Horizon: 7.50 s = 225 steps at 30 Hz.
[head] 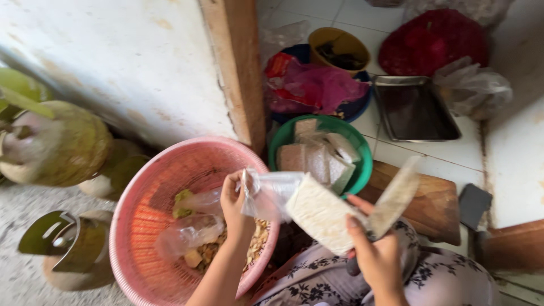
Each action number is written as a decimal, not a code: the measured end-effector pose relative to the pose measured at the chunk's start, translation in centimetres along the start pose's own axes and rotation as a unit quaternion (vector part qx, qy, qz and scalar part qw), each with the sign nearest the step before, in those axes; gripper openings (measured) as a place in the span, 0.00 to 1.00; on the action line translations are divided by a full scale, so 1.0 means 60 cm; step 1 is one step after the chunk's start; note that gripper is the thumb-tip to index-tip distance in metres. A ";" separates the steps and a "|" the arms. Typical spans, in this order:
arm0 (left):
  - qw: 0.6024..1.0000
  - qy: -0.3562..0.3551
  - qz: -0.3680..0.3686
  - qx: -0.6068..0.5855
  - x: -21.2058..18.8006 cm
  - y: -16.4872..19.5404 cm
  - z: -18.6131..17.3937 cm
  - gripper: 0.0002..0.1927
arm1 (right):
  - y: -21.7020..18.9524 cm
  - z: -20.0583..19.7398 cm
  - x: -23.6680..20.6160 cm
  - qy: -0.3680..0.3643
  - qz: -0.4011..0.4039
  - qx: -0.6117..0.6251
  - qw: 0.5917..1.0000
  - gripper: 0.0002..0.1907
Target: The person sits on the floor of a small kitchen corner, unwraps tofu blocks from plastic bags, cuts each block into triangular pieces with a knife on a wooden cutting board, and places the cut pieces onto a metal tray. The tray gradually fills with tofu triangles as more blocks are unwrapped and cut.
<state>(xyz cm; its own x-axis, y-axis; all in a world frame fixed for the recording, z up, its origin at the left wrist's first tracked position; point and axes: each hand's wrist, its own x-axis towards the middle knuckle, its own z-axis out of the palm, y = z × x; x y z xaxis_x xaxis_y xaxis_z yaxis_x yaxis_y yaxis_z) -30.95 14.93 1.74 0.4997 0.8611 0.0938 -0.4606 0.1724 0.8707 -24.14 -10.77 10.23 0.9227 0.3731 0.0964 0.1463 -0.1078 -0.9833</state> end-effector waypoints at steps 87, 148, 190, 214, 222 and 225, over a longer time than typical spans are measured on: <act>0.425 -0.686 0.062 0.588 -0.021 -0.568 0.457 0.47 | 0.433 -0.248 0.099 0.152 0.180 -0.290 0.928 0.15; 0.448 -0.635 0.135 0.614 -0.054 -0.521 0.469 0.17 | 0.471 -0.191 0.117 0.098 0.255 -0.336 0.901 0.16; 0.424 -0.630 0.112 0.641 -0.065 -0.478 0.488 0.21 | 0.547 -0.205 0.136 0.052 0.285 -0.314 0.904 0.14; 0.510 -0.621 0.102 0.586 -0.070 -0.517 0.525 0.40 | 0.419 -0.352 0.157 0.202 0.315 0.077 0.924 0.11; 0.638 -0.484 0.151 0.580 0.115 -0.615 0.696 0.42 | 0.463 -0.376 0.180 0.201 0.293 0.086 0.931 0.14; 0.707 -0.412 0.175 0.548 0.154 -0.667 0.745 0.49 | 0.507 -0.384 0.183 0.214 0.327 0.039 0.920 0.15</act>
<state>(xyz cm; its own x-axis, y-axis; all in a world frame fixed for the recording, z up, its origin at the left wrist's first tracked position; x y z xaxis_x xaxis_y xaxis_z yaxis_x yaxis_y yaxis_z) 24.86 -5.41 -10.69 0.9610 0.1112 0.2532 -0.0428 -0.8447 0.5336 -1.32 -31.16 -15.05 0.8623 -0.1465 -0.4848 -0.5011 -0.1080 -0.8586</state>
